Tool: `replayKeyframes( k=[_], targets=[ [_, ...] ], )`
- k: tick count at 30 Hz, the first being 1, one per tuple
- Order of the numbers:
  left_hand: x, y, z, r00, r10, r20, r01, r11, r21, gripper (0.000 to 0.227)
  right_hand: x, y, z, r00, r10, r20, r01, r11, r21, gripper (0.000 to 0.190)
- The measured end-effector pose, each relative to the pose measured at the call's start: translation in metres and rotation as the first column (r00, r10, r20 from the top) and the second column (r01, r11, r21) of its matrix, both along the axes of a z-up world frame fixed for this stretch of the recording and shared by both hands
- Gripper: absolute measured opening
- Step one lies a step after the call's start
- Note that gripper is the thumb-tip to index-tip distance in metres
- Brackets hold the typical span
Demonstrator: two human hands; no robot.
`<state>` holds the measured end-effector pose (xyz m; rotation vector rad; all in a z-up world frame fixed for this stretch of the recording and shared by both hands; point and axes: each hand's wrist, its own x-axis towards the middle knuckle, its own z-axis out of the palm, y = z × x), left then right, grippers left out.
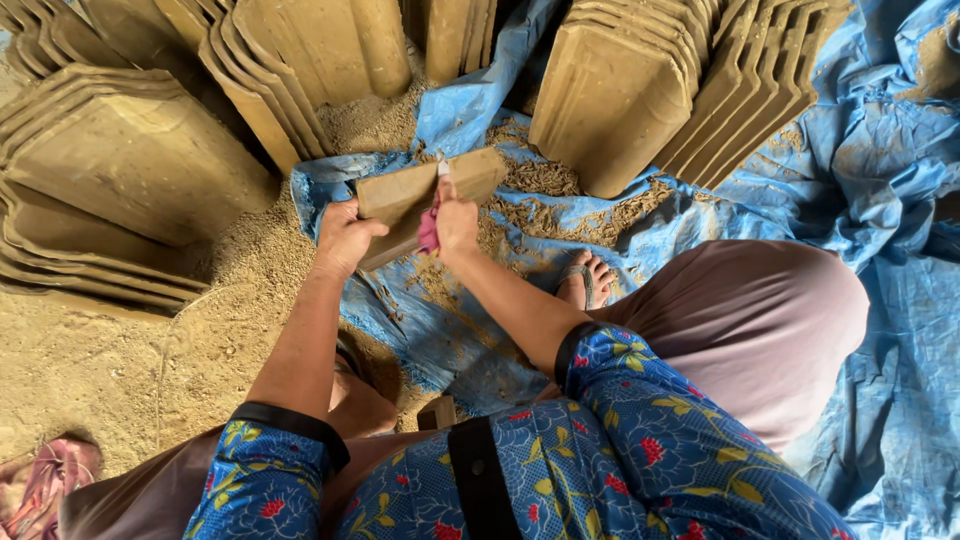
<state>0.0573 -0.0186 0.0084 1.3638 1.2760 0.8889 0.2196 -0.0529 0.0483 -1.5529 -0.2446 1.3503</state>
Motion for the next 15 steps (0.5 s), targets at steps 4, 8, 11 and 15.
replayKeyframes(
  k=[4, 8, 11, 15],
  targets=[
    [-0.004, 0.000, -0.012, 0.994, -0.057, -0.093, 0.062, 0.997, 0.046, 0.027, -0.035, -0.019, 0.030, 0.957, 0.263, 0.125, -0.277, 0.954, 0.111, 0.050],
    [-0.010, -0.014, 0.007, 0.998, -0.061, -0.023, 0.061, 0.998, -0.013, 0.016, -0.031, -0.046, 0.126, 0.554, 0.610, 0.567, -0.746, 0.666, 0.013, 0.043],
    [-0.019, -0.007, -0.018, 0.984, -0.112, -0.139, 0.108, 0.993, -0.036, 0.015, -0.013, -0.016, 0.073, -0.217, 0.065, 0.974, -0.780, 0.588, -0.213, 0.021],
    [-0.015, -0.019, 0.029, 0.990, -0.076, -0.121, 0.071, 0.996, -0.049, 0.022, 0.027, -0.007, 0.017, -0.383, 0.129, 0.915, -0.684, 0.626, -0.375, 0.016]
  ],
)
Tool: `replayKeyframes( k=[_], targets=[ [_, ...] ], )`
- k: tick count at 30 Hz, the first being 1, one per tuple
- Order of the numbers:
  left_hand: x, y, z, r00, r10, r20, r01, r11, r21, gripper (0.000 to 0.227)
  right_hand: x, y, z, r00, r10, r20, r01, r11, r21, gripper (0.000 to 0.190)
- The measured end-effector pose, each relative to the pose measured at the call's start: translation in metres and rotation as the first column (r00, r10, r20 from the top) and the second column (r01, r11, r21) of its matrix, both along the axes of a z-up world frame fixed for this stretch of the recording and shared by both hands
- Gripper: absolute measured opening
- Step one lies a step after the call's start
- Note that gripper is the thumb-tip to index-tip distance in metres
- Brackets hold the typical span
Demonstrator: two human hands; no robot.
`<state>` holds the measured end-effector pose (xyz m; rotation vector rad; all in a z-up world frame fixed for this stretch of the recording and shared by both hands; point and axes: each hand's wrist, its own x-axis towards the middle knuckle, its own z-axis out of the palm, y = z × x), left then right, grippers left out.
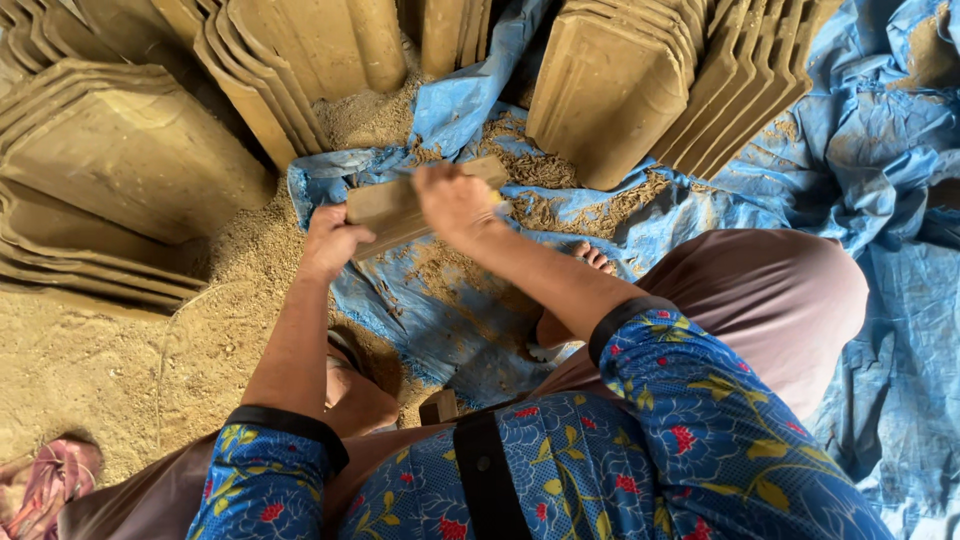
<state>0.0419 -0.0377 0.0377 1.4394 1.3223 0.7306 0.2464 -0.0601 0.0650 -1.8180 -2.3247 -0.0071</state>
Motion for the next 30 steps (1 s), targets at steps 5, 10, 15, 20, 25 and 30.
replayKeyframes(
  k=[5, 10, 15, 20, 25, 30],
  targets=[
    [-0.030, 0.024, -0.055, 0.993, 0.030, 0.113, -0.026, 0.999, -0.035, 0.036, 0.095, 0.033, -0.092, 0.973, -0.216, 0.086, 0.225, 0.967, -0.118, 0.010],
    [-0.022, 0.008, -0.019, 0.994, 0.005, 0.108, -0.002, 1.000, -0.031, 0.031, 0.110, 0.055, -0.131, 0.926, -0.332, 0.181, 0.372, 0.887, -0.273, 0.020],
    [-0.024, 0.014, -0.023, 0.979, 0.068, 0.191, -0.057, 0.996, -0.062, 0.036, 0.136, 0.028, -0.137, 0.900, -0.434, -0.031, 0.407, 0.865, -0.293, 0.030],
    [-0.071, 0.036, -0.096, 0.931, 0.207, 0.300, -0.181, 0.977, -0.110, 0.045, 0.108, 0.054, -0.225, 0.356, -0.699, -0.620, 0.301, 0.714, -0.632, 0.039],
    [-0.104, 0.031, -0.121, 0.898, 0.294, 0.326, -0.254, 0.954, -0.160, 0.052, 0.090, 0.037, -0.134, -0.055, -0.426, -0.903, 0.096, 0.898, -0.429, 0.035],
    [-0.128, 0.013, -0.218, 0.892, 0.214, -0.397, -0.260, 0.963, -0.065, 0.033, 0.065, 0.059, -0.065, 0.647, 0.030, -0.762, 0.007, 0.999, 0.046, 0.041]
  ],
)
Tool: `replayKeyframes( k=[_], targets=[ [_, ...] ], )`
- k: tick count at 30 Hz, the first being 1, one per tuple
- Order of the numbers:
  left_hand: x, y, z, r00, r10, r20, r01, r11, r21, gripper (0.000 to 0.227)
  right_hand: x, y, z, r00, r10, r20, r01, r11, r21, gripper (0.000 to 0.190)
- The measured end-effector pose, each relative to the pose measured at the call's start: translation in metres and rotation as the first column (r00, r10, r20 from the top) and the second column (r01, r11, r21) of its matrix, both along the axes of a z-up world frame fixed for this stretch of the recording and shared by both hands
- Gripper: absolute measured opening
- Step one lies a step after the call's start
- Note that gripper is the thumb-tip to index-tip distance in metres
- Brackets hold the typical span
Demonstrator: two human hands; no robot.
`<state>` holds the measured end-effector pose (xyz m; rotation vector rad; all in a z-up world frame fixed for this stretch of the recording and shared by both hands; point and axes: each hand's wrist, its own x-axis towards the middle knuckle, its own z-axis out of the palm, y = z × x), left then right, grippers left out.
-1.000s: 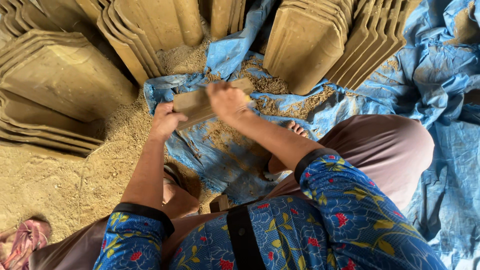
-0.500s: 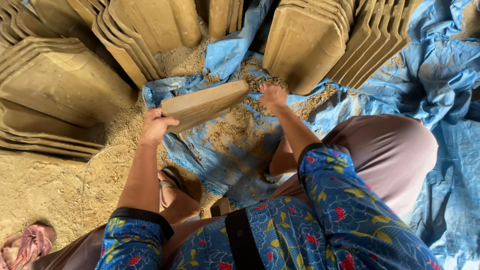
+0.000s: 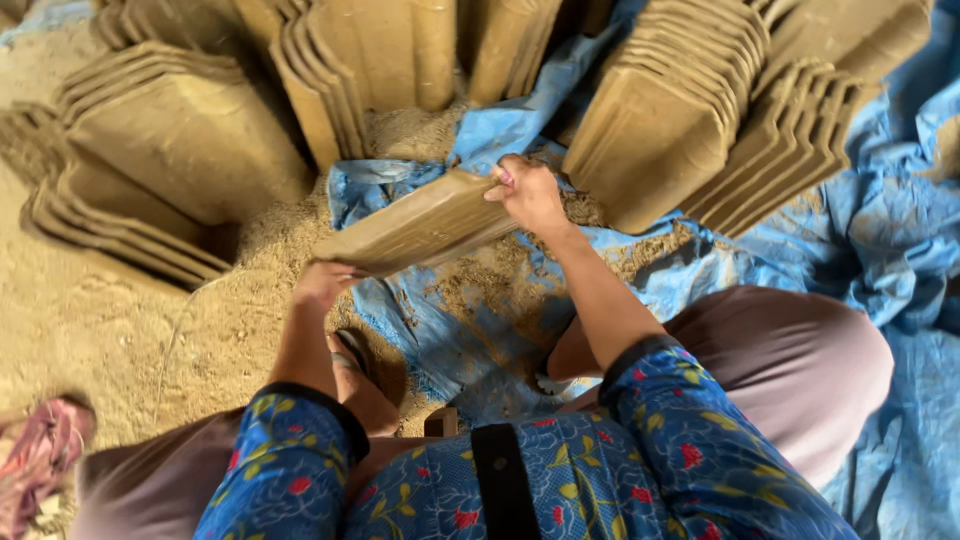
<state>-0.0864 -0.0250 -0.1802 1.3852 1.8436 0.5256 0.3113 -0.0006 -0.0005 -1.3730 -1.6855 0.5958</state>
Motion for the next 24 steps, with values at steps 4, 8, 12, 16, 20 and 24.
replayKeyframes(
  k=[4, 8, 12, 16, 20, 24],
  targets=[
    [0.045, -0.032, 0.059, 0.598, 0.544, 0.588, -0.262, 0.827, -0.498, 0.059, -0.054, -0.026, 0.079, 0.798, 0.055, 0.600, -0.216, 0.955, 0.201, 0.017],
    [0.057, -0.047, 0.107, 0.751, 0.336, 0.568, -0.125, 0.917, -0.377, 0.077, -0.078, -0.028, 0.072, 0.627, 0.099, 0.773, -0.385, 0.902, 0.197, 0.014],
    [0.100, -0.026, 0.200, 0.912, -0.214, 0.350, 0.271, 0.955, -0.123, 0.109, -0.086, -0.024, 0.041, 0.605, 0.152, 0.782, -0.433, 0.886, 0.163, 0.016],
    [0.128, -0.021, 0.210, 0.868, -0.380, 0.320, 0.349, 0.925, 0.150, 0.072, -0.083, -0.012, -0.002, 0.697, 0.101, 0.710, -0.385, 0.888, 0.253, 0.025],
    [0.140, 0.003, 0.156, 0.966, -0.245, 0.078, 0.212, 0.932, 0.295, 0.040, -0.041, -0.010, 0.031, 0.731, -0.129, 0.670, 0.031, 0.987, 0.156, 0.048],
    [0.148, 0.013, 0.126, 0.978, -0.191, 0.085, 0.153, 0.933, 0.326, 0.032, -0.054, -0.050, 0.066, 0.746, -0.173, 0.643, 0.141, 0.985, 0.102, 0.021]
  ],
)
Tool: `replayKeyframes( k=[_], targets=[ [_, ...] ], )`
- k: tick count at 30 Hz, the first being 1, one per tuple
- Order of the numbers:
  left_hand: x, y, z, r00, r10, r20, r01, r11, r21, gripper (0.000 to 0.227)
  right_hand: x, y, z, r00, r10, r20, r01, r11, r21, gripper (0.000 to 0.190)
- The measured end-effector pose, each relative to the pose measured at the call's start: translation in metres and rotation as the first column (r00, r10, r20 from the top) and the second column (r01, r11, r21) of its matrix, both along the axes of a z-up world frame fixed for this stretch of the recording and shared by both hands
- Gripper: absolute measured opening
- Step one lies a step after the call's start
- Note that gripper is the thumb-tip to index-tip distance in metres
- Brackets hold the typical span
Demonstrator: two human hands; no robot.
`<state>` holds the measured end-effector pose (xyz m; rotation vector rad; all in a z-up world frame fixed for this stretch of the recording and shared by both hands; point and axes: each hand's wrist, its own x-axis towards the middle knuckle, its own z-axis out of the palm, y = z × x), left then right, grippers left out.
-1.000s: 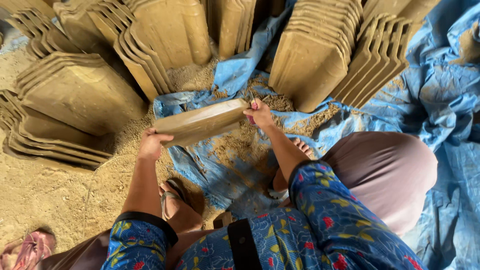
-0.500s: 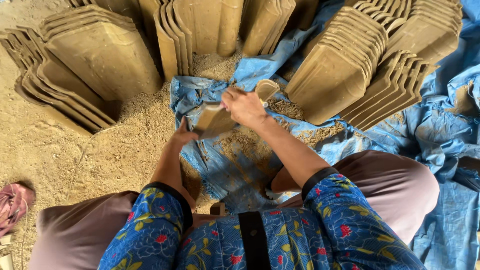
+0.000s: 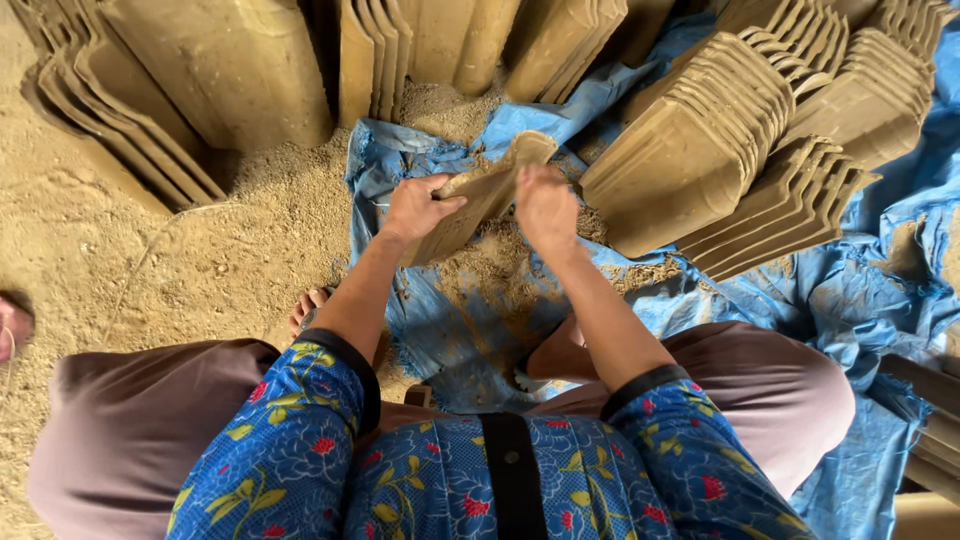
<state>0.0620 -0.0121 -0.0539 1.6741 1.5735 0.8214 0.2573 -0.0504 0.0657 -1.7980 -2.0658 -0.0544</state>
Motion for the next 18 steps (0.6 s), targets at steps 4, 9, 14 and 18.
replayKeyframes(
  k=[4, 9, 14, 18],
  targets=[
    [0.009, 0.001, 0.004, 0.998, 0.026, 0.062, -0.025, 0.999, -0.024, 0.029, -0.023, -0.022, -0.010, 0.982, 0.096, 0.162, -0.096, 0.995, -0.008, 0.024],
    [0.010, -0.006, 0.016, 0.999, 0.027, 0.024, -0.026, 0.999, -0.026, 0.029, -0.012, -0.014, -0.008, 0.911, 0.164, 0.379, -0.202, 0.977, 0.063, 0.012],
    [0.011, -0.015, 0.028, 0.999, -0.028, 0.046, 0.026, 0.999, 0.030, 0.013, -0.016, -0.019, 0.001, 0.918, 0.117, 0.379, -0.194, 0.966, 0.173, 0.010],
    [0.007, -0.016, 0.014, 0.999, 0.011, 0.053, -0.010, 1.000, -0.011, 0.025, -0.005, -0.008, -0.016, 0.881, 0.173, 0.441, -0.251, 0.960, 0.122, 0.016]
  ],
)
